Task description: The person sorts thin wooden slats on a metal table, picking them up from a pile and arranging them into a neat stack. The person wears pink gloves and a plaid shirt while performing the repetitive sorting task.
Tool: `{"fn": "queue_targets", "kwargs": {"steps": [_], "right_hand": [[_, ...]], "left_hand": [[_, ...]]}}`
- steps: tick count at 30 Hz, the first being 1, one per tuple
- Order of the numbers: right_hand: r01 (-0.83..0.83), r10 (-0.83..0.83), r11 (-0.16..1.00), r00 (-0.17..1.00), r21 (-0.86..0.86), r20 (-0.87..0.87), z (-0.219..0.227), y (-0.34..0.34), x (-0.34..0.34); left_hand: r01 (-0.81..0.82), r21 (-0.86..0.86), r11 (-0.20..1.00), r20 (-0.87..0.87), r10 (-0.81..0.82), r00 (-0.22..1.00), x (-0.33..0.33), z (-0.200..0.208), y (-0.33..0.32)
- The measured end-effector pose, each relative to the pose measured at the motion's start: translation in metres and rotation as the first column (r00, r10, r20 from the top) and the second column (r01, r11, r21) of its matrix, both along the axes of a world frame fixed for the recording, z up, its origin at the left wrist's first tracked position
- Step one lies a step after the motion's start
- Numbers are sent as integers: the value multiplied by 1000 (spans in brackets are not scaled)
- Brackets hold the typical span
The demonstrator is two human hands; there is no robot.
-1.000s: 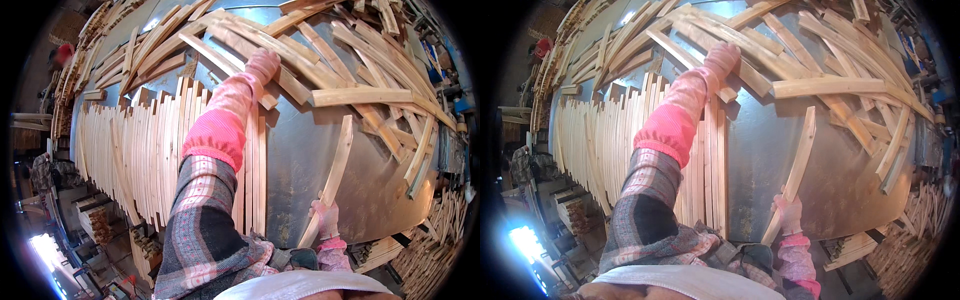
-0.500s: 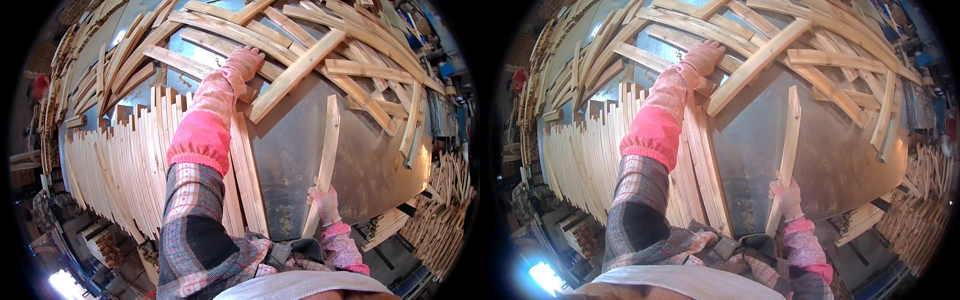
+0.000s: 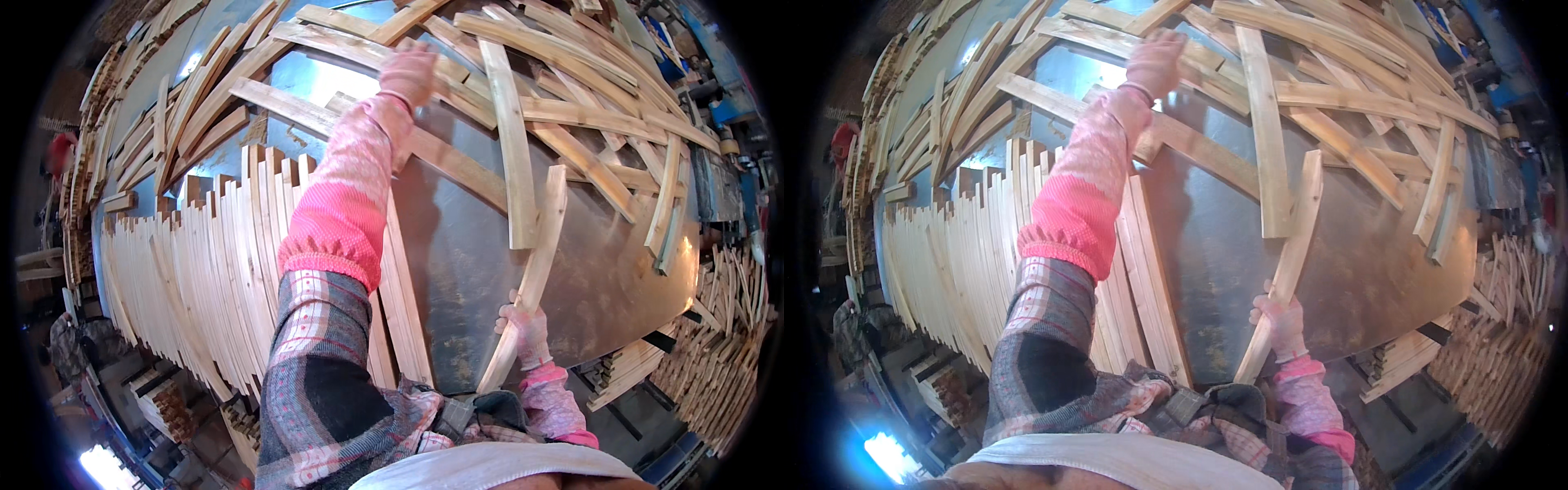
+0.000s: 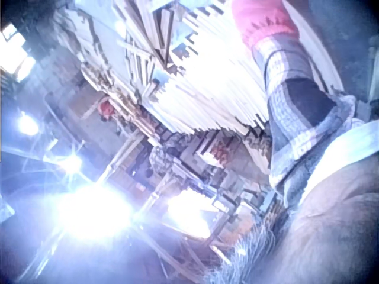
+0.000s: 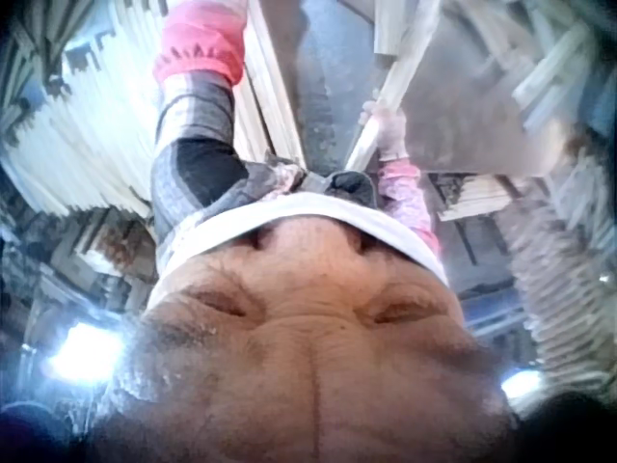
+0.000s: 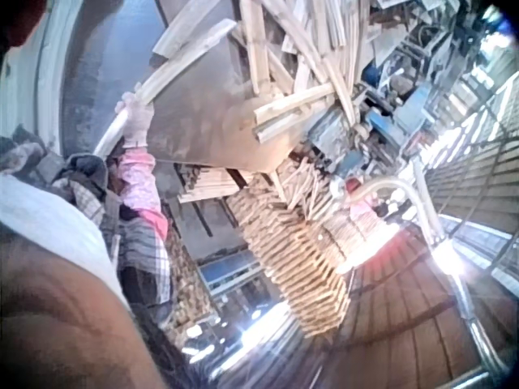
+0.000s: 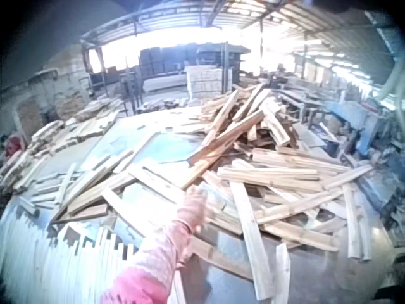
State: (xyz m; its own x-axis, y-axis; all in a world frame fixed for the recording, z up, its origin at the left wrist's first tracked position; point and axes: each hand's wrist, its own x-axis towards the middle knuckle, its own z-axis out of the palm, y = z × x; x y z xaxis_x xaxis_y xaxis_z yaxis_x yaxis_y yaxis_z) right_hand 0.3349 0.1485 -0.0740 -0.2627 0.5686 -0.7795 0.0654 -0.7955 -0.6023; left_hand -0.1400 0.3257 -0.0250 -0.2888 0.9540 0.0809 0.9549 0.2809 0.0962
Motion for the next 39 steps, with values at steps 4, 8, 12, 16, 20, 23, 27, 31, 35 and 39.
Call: {"fn": "queue_targets", "kwargs": {"steps": [4, 8, 12, 16, 20, 23, 27, 31, 35, 39], "right_hand": [[13, -15, 998, 999, -58, -43, 1, 9, 4], [-26, 26, 1000, 1000, -13, 6, 2, 7, 0], [-9, 9, 999, 1000, -51, 7, 3, 8, 1], [0, 0, 1000, 1000, -30, 9, 5, 5, 1], [48, -50, 997, 998, -58, -28, 11, 4, -7], [61, -64, 997, 996, -53, -64, 2, 1, 4], [34, -43, 996, 994, -87, -105, 17, 12, -12], [13, -33, 996, 975, -91, -220, 10, 18, 9], [25, -28, 1000, 965, -16, -260, 13, 14, 18], [12, 10, 981, 993, 191, -115, 35, 22, 56]], "left_hand": [[-22, -225, 974, -92, 1, 996, -18, -10, 0], [268, -455, 849, -21, -311, 950, -59, -15, 6], [-103, -361, 927, -114, 65, 991, -76, -2, 12], [21, -348, 937, -287, -128, 949, -75, -33, -8], [-107, -575, 811, -274, -67, 959, -72, -23, 1], [-82, -547, 833, -457, -215, 863, -84, -26, -5], [-44, -221, 974, -344, -36, 938, -121, 17, -34], [-72, 288, 955, -267, 152, 952, -19, 146, -44], [135, 849, 511, 128, -446, 886, 44, 226, -79], [-179, 838, 516, 524, -666, 531, 190, 268, -115]]}}
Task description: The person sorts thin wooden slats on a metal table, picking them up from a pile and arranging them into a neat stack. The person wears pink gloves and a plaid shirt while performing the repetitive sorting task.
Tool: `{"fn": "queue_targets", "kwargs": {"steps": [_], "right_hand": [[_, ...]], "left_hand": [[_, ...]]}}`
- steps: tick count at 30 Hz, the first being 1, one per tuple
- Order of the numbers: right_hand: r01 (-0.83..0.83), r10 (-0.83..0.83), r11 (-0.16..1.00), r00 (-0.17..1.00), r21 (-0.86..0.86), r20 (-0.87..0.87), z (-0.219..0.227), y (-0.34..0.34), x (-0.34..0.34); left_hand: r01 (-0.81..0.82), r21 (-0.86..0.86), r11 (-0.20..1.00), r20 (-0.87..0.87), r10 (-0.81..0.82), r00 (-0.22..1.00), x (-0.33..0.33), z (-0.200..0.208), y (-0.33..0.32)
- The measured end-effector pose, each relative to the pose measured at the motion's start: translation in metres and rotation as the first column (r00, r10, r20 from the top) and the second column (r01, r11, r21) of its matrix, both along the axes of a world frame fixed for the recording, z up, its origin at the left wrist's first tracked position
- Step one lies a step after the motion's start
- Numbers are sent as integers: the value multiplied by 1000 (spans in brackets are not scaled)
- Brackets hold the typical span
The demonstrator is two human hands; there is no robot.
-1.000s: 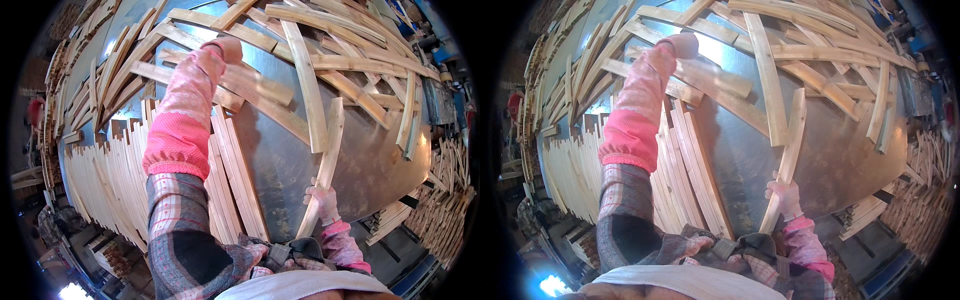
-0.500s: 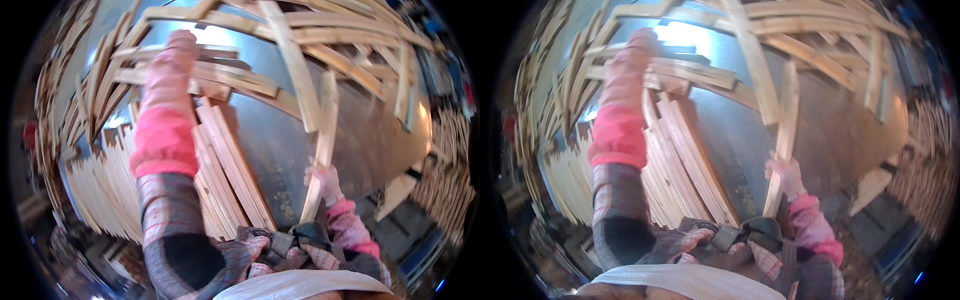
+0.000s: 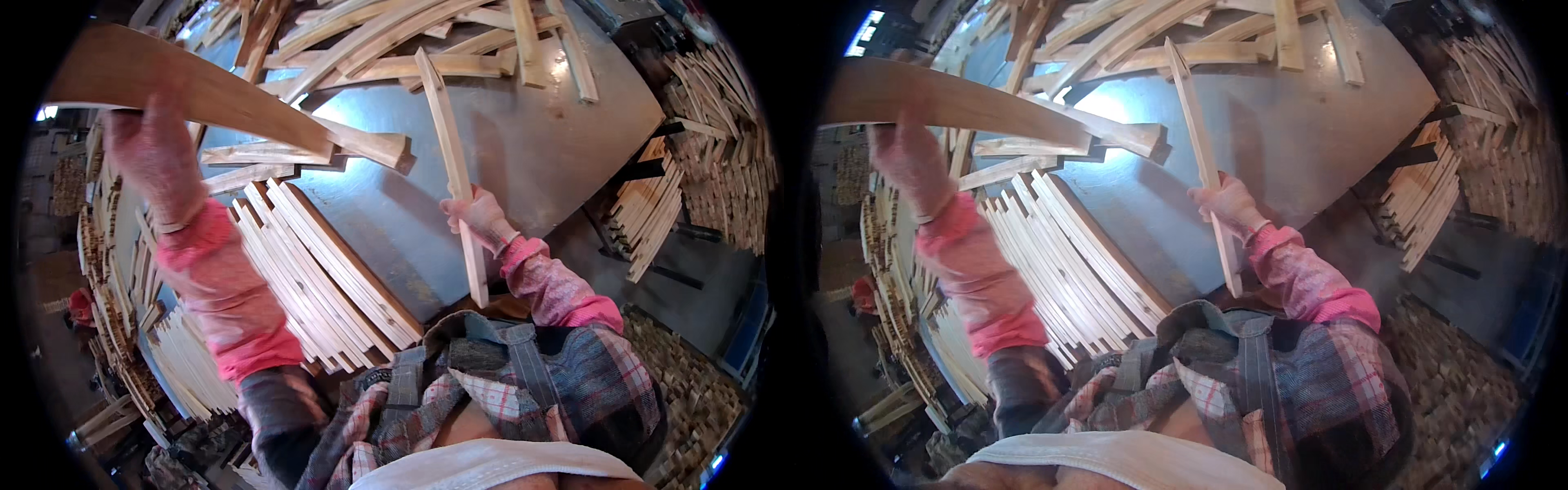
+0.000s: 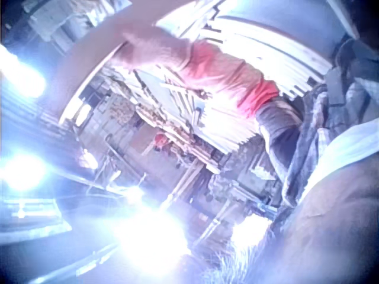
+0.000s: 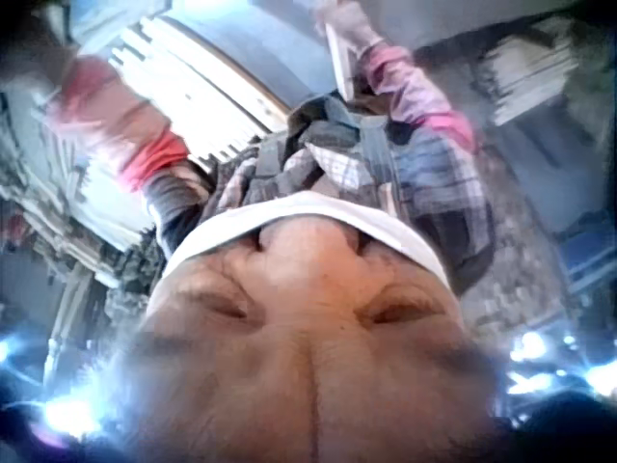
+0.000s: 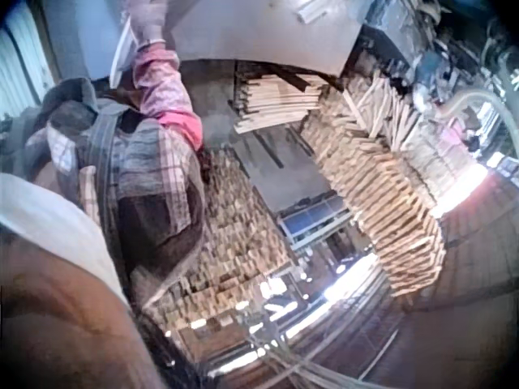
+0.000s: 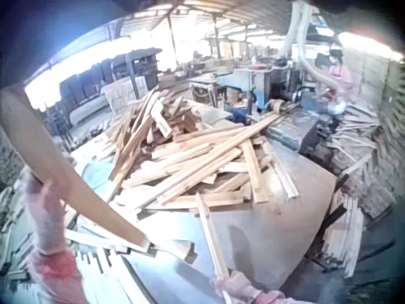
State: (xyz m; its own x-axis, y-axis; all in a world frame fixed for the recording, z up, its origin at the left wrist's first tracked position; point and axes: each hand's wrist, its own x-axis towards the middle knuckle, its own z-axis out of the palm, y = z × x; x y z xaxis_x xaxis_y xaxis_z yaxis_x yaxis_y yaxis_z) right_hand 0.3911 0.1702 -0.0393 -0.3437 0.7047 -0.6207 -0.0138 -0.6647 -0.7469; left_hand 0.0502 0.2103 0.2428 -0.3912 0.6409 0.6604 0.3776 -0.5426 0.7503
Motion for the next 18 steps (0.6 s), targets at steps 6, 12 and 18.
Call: {"fn": "queue_targets", "kwargs": {"steps": [6, 12, 18], "right_hand": [[-71, 72, 973, 997, 219, 2, 102, 25, 105], [-177, -22, 876, 915, 449, 404, 117, 17, 186], [-284, -39, 890, 733, 356, 680, 113, 25, 247]], "left_hand": [[383, -277, 881, 549, -182, 816, 160, -91, 10], [718, -234, 656, 940, -37, 340, 305, -174, 55], [838, -271, 474, 935, -78, 347, 412, -230, 82]]}}
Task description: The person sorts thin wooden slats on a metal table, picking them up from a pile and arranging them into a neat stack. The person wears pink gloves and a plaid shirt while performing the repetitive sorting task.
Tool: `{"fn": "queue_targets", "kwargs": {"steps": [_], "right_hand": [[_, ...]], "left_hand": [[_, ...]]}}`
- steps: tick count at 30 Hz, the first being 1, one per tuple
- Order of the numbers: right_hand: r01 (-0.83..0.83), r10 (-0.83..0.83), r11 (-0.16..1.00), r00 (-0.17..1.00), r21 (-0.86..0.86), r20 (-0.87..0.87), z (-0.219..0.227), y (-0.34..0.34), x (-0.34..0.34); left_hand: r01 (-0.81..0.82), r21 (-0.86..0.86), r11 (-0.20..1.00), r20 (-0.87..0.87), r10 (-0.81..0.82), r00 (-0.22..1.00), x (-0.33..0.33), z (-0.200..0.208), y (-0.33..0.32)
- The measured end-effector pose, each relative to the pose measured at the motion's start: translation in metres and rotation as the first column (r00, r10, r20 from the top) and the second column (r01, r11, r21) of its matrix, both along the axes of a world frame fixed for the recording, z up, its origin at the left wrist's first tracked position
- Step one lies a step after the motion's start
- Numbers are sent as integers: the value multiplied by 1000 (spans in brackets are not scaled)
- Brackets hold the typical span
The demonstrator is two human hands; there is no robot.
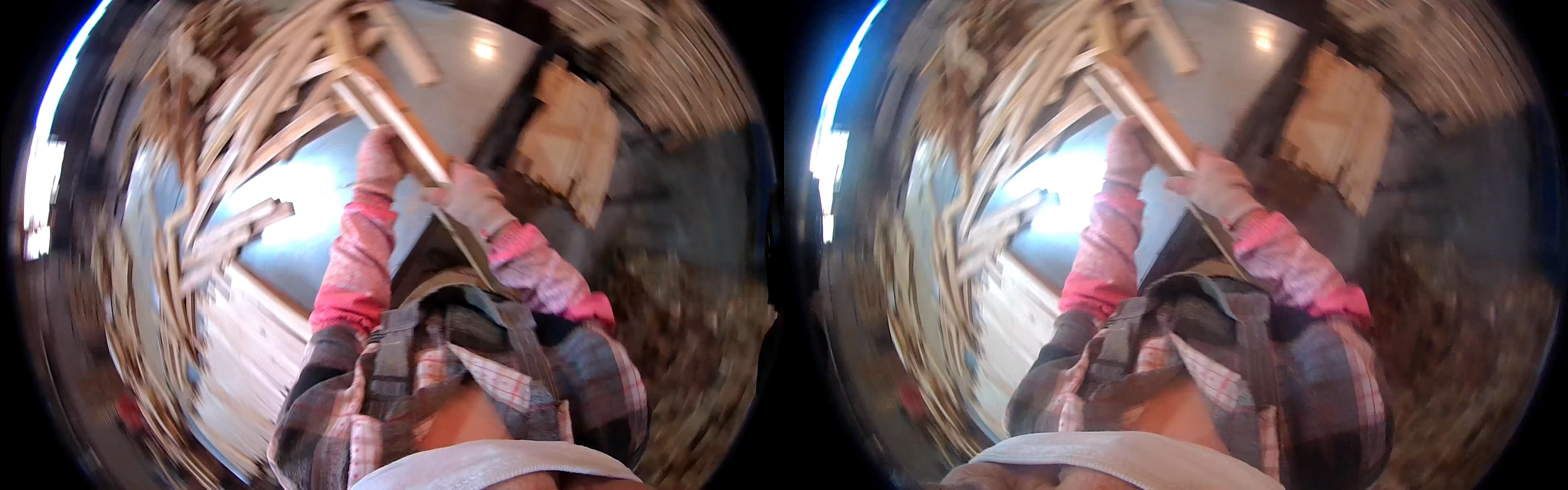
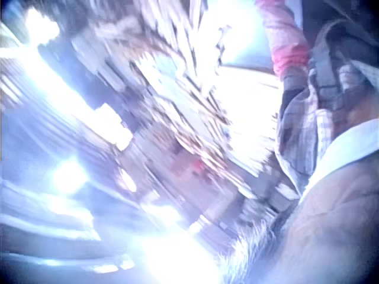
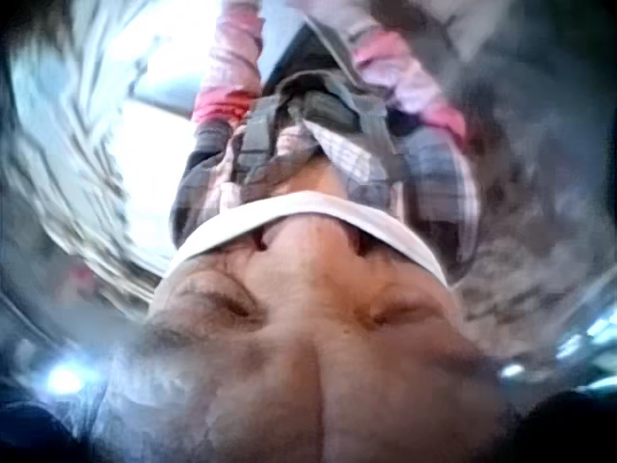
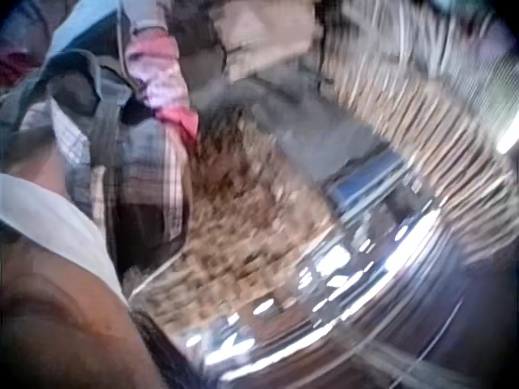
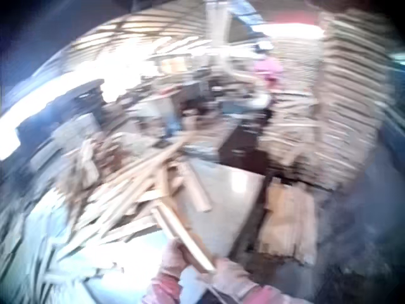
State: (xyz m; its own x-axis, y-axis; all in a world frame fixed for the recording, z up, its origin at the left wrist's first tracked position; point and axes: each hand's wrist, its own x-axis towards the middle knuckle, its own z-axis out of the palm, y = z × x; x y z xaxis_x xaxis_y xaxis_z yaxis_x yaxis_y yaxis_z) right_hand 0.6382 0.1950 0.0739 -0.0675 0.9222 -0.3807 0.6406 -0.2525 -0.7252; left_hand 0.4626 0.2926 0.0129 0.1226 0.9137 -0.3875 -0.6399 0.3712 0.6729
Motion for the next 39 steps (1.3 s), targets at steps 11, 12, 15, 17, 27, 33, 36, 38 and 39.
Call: {"fn": "queue_targets", "kwargs": {"steps": [11, 12, 15, 17, 27, 33, 36, 38, 39], "right_hand": [[310, -311, 950, 929, 38, 201, -27, -4, 100], [412, -430, 900, 892, 141, 140, -50, -8, 123], [617, -637, 768, 765, 170, 100, -67, -5, 197], [711, -732, 680, 670, 178, 121, -99, -7, 272], [726, -720, 687, 686, -24, 105, -320, 145, 466], [351, -288, 936, 736, 18, 613, -384, 111, 487], [301, -158, 952, 631, -51, 760, -398, 95, 524], [312, -130, 945, 637, -99, 760, -399, 95, 544], [321, -126, 940, 637, -113, 760, -396, 105, 554]], "left_hand": [[174, -48, 984, 13, -174, 985, 170, 2, 58], [236, -8, 972, -7, -236, 972, 197, 12, 57], [464, 204, 862, -283, -402, 871, 242, 27, 52], [519, 177, 836, -479, -388, 788, 262, 25, 48], [149, -349, 925, -655, -355, 667, 166, -48, -24], [52, -507, 861, -760, -474, 444, 163, -34, -61], [29, -504, 863, -804, -481, 351, 163, -29, -77], [2, -496, 868, -839, -480, 255, 156, -22, -88], [-7, -485, 875, -856, -473, 207, 150, -19, -90]]}}
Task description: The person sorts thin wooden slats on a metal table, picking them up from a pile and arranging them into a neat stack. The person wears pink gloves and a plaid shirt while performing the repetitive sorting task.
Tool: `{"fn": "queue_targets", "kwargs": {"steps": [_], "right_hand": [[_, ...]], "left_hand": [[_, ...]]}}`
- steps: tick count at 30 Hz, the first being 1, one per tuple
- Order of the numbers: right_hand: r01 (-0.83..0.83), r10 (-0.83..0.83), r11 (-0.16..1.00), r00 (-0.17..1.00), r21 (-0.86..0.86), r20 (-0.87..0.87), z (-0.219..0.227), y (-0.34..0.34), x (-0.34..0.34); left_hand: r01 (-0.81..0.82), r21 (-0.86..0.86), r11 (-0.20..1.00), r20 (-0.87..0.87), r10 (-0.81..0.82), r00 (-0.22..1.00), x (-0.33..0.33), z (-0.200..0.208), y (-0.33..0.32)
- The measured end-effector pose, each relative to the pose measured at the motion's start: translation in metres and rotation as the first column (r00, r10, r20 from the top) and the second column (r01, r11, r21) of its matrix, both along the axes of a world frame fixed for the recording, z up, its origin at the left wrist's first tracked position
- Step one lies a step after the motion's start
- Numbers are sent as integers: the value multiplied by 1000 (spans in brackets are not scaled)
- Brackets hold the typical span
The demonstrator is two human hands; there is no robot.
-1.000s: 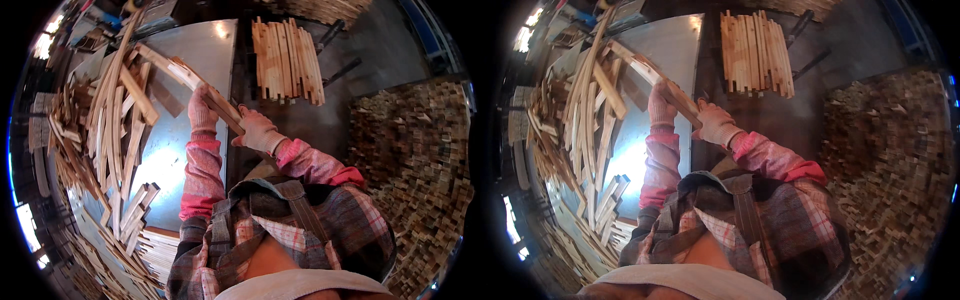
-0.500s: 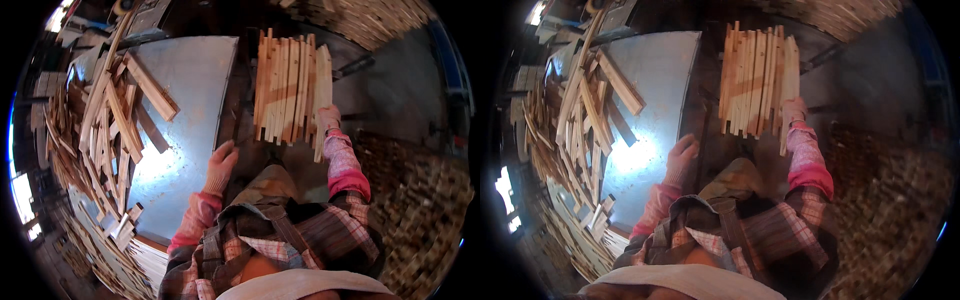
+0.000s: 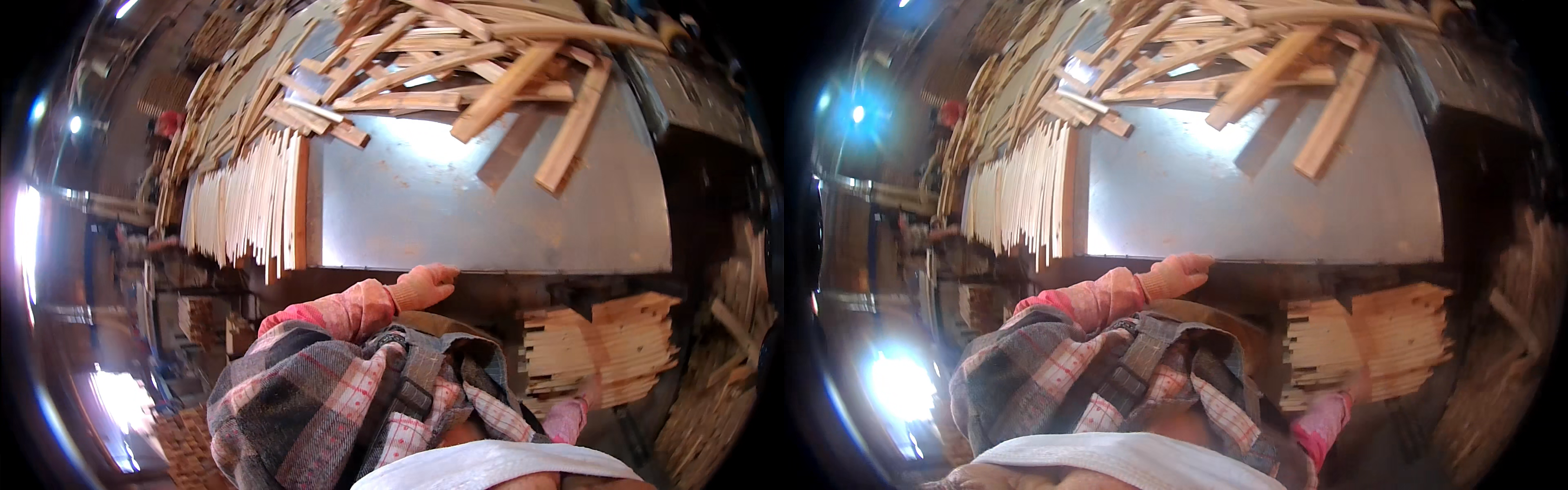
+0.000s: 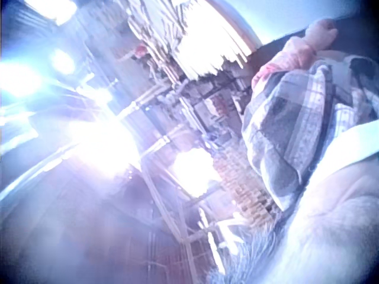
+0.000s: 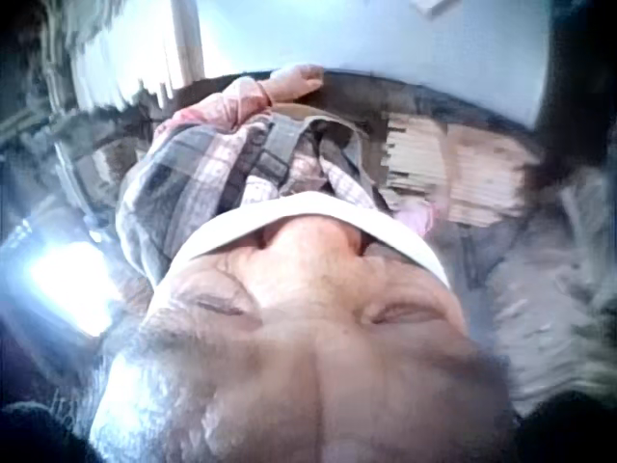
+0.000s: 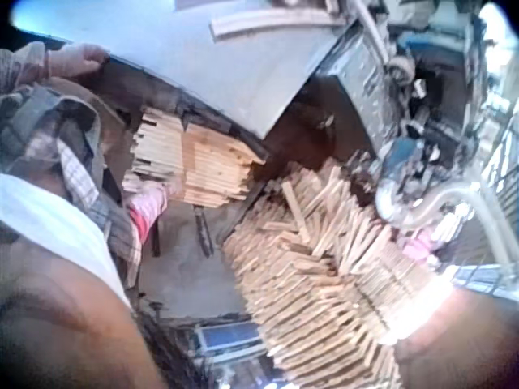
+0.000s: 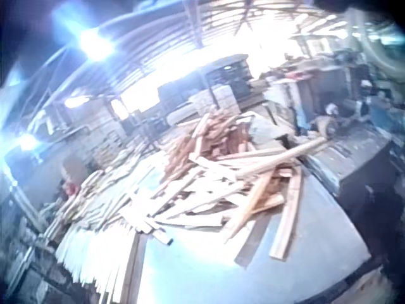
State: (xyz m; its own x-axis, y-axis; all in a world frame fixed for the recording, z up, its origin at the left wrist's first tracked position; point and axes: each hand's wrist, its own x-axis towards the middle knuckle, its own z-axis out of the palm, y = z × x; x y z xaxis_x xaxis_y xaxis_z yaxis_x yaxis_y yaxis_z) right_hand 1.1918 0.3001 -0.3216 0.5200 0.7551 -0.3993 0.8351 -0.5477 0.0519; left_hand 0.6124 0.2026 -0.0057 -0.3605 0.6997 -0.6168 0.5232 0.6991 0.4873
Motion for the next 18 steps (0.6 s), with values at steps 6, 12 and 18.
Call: {"fn": "queue_targets", "kwargs": {"steps": [6, 12, 18], "right_hand": [[-244, 295, 846, 955, 474, -36, 192, 171, -108], [-537, 682, 657, 723, 529, -113, 328, 233, -429], [-643, 894, 268, -112, 718, -434, 322, 111, -804]], "left_hand": [[-385, 205, 900, -264, 430, 863, -115, -47, -113], [-346, 213, 914, -619, 400, 675, -269, 37, -93], [-360, 140, 923, -744, 338, 577, -396, -14, -169]]}}
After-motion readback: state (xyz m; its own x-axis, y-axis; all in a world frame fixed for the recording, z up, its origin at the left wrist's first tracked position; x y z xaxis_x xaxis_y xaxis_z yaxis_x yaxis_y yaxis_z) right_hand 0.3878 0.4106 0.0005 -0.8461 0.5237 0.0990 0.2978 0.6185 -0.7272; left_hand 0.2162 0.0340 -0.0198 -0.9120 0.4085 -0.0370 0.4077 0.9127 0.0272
